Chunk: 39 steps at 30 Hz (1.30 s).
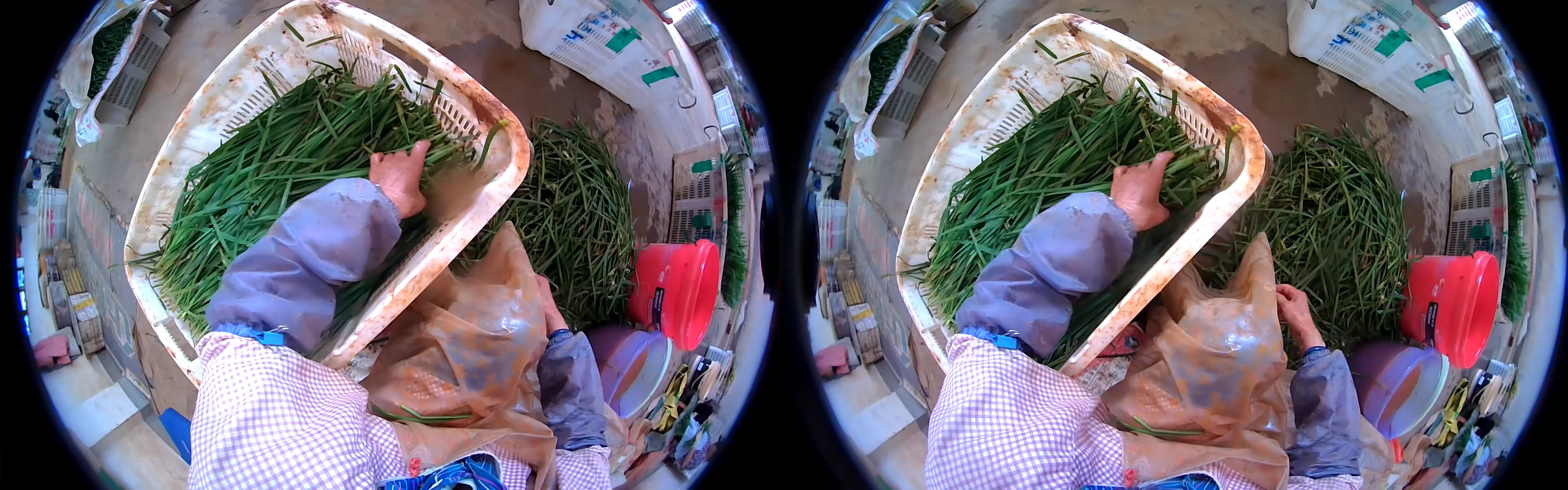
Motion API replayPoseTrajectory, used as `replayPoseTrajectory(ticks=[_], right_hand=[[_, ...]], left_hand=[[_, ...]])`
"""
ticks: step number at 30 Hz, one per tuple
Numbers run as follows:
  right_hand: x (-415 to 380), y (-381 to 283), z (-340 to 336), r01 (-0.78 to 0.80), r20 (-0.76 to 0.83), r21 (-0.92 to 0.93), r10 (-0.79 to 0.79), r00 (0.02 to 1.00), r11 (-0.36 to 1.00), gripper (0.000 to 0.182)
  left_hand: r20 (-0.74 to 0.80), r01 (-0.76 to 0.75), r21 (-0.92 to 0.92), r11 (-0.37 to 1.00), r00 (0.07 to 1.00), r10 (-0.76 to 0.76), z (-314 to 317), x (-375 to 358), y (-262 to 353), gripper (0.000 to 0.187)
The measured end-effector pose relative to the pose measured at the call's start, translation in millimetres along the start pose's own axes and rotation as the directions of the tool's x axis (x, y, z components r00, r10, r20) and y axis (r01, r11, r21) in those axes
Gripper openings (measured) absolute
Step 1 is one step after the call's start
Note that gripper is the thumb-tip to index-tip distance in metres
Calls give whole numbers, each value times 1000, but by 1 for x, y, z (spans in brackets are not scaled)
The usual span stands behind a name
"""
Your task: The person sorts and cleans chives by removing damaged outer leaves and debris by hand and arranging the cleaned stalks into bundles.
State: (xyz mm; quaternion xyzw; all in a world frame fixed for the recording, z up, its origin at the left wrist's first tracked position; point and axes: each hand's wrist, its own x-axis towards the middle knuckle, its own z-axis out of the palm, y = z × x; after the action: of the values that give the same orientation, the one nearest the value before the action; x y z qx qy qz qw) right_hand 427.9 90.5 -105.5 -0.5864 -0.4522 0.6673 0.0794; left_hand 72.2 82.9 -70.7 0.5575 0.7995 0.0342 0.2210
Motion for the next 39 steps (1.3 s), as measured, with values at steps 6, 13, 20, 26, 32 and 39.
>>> replayPoseTrajectory(ticks=[6, 13, 20, 26, 32, 39], right_hand=[[33, 21, -27, -56, 21, 45, 55, 998, 997, 16], [44, 15, -19, -28, 15, 0, 28, 999, 1000, 17], [12, 4, 9, -53, 55, 178, 44, 998, 983, 19], [6, 25, 18, -112, 94, 93, 104, 990, 989, 20], [-3, 35, 26, -143, 118, 72, 134, 984, 987, 20], [-9, 43, 25, -149, 114, 53, 142, 983, 987, 21]], left_hand=[[-74, -90, -363, 927, 995, 68, -33, -6, -25, 84], [7, -244, -457, 855, 961, 278, -43, -5, -50, 96], [-429, -316, 76, 946, 846, 317, -45, -44, -7, 92], [-175, -312, 10, 950, 935, 309, -7, -80, 4, 93], [-339, -94, 186, 978, 928, 154, 42, -36, 6, 103], [-490, 57, 320, 946, 864, 114, 66, -15, 11, 42]])
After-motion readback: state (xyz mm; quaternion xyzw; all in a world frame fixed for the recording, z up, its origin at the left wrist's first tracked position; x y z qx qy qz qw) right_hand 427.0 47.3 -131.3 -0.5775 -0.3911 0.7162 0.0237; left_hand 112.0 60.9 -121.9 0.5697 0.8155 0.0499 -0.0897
